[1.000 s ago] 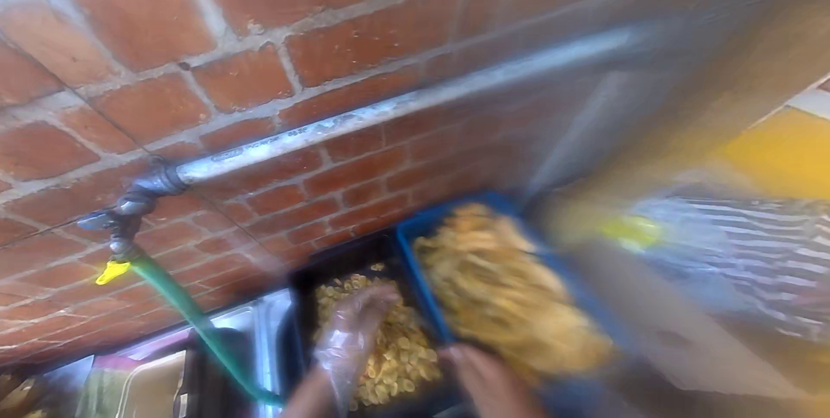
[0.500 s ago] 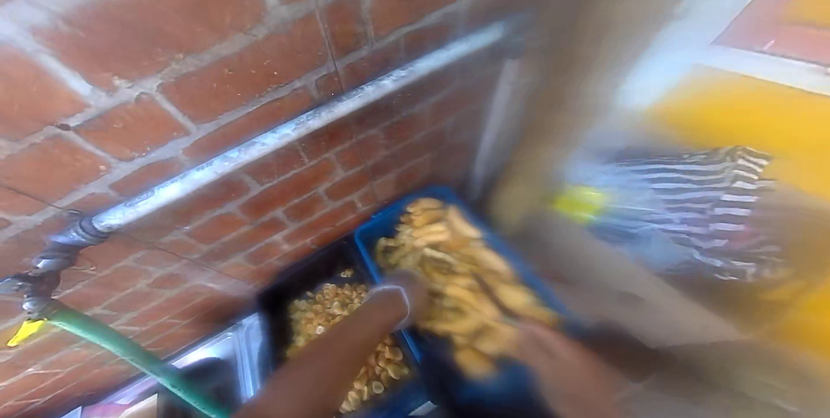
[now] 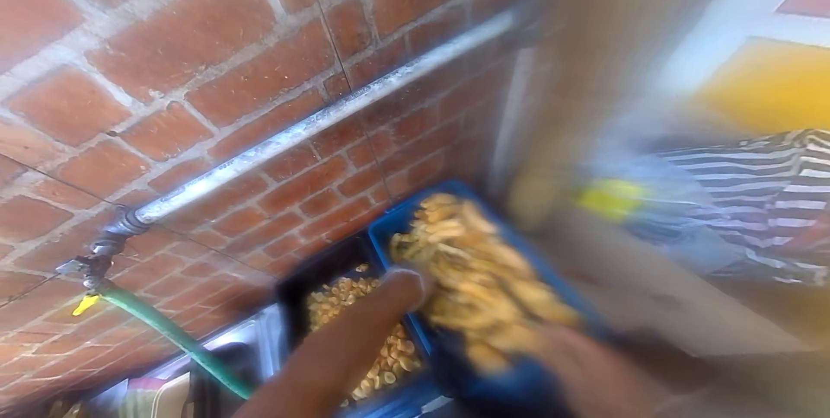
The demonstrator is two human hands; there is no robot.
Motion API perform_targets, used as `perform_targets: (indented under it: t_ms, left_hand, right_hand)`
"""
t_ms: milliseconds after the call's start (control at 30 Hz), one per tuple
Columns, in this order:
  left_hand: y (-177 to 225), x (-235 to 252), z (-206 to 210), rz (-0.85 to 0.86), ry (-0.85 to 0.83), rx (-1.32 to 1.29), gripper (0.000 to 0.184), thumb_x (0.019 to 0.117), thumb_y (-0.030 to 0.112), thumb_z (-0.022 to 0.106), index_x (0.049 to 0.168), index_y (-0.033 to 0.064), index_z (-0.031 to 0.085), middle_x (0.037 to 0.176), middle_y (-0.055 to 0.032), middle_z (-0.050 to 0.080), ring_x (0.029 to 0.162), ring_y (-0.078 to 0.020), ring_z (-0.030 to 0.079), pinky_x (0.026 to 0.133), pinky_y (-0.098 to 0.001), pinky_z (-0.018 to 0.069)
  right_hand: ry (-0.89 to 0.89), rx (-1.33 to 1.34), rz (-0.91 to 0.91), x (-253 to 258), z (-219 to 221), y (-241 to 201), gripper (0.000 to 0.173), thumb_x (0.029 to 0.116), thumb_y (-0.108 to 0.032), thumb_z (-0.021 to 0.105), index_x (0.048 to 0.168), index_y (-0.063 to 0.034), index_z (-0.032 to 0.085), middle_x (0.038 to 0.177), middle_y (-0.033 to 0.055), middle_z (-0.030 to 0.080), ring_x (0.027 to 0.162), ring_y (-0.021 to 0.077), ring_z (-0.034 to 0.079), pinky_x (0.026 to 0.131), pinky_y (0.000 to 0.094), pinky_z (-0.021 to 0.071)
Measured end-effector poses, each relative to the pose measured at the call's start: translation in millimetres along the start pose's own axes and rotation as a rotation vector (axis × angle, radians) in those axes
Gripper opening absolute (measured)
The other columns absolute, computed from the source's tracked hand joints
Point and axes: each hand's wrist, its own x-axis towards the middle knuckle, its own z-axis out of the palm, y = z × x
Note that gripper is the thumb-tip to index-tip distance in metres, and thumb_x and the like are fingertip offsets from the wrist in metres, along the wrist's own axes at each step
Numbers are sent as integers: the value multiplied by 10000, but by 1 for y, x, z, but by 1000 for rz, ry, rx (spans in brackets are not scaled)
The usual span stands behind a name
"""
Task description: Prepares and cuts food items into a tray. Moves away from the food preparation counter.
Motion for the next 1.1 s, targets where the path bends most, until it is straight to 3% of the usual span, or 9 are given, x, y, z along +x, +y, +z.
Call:
perform_targets:
  t_ms: [167,300,367,467,633,700,767,833,1100]
  left_hand:
    - [1,-39,-10,74,-22,14,217,874,142,714,1056,24,712,1092,-210,686,1046,-412,652,827,-647,533]
    - [-29,-72,1,294,145,-244,273,1024,197,565,1200,25,683,1154,-208,686,1122,-390,644,966,-608,498]
    - [-56,-88,21,307,189,-613,362,1078,315,483,1341,113,627,1185,-143,693,1089,-284,671,974,-532,523]
    - [-83,-119,84,321,256,-1392,391,1057,323,516,1388,136,608,938,-42,659,723,-134,626,673,-308,560]
    - [-75,-167,185,181,429,-2345,336,1014,130,518,1333,43,582,752,-5,611,558,-78,550,533,-237,510]
    - [-70,-176,203,60,490,-2544,267,1031,77,490,1278,5,561,827,-68,667,643,-130,640,613,-275,572]
    - [-73,-181,214,47,523,-2709,280,1032,2,488,1301,-61,530,1041,-196,724,866,-266,745,789,-373,633]
    - [-79,-182,223,129,539,-2768,316,1026,-39,475,1334,-98,515,1175,-241,700,1033,-329,730,930,-420,609]
    - [-102,-189,230,305,526,-2763,344,1026,-30,490,1363,-95,514,1241,-228,676,1110,-320,702,990,-425,581]
  right_hand:
    - [-21,27,-28,2,12,-6,457,1109,-355,355,1119,-81,721,670,-75,580,560,-9,522,529,169,463]
    - [-75,26,-34,2,27,-18,454,1108,-347,355,1130,-66,711,688,-61,592,581,-1,540,553,181,483]
    - [-97,-62,-76,2,38,-27,464,1111,-358,353,1194,-56,695,746,-10,633,629,60,592,594,260,536]
    - [-204,-228,-186,1,60,-50,434,1102,-273,386,1453,-80,554,1025,130,740,777,255,725,664,499,611]
    - [-453,-427,-299,-10,116,-86,510,1068,-159,429,1570,-250,445,966,135,733,653,317,710,536,537,582]
    - [-499,-486,-377,-14,137,-88,542,1021,-114,474,1539,-271,498,856,123,709,572,304,677,483,504,560]
    - [-531,-511,-440,-15,152,-91,549,1010,-104,481,1528,-281,515,804,107,682,545,283,655,464,472,546]
    - [-569,-543,-473,-15,164,-97,564,1004,-95,490,1531,-296,510,798,105,679,552,284,655,467,475,545]
    - [-537,-658,-548,-14,196,-108,625,938,-49,544,1520,-277,531,805,116,672,515,280,634,443,457,532]
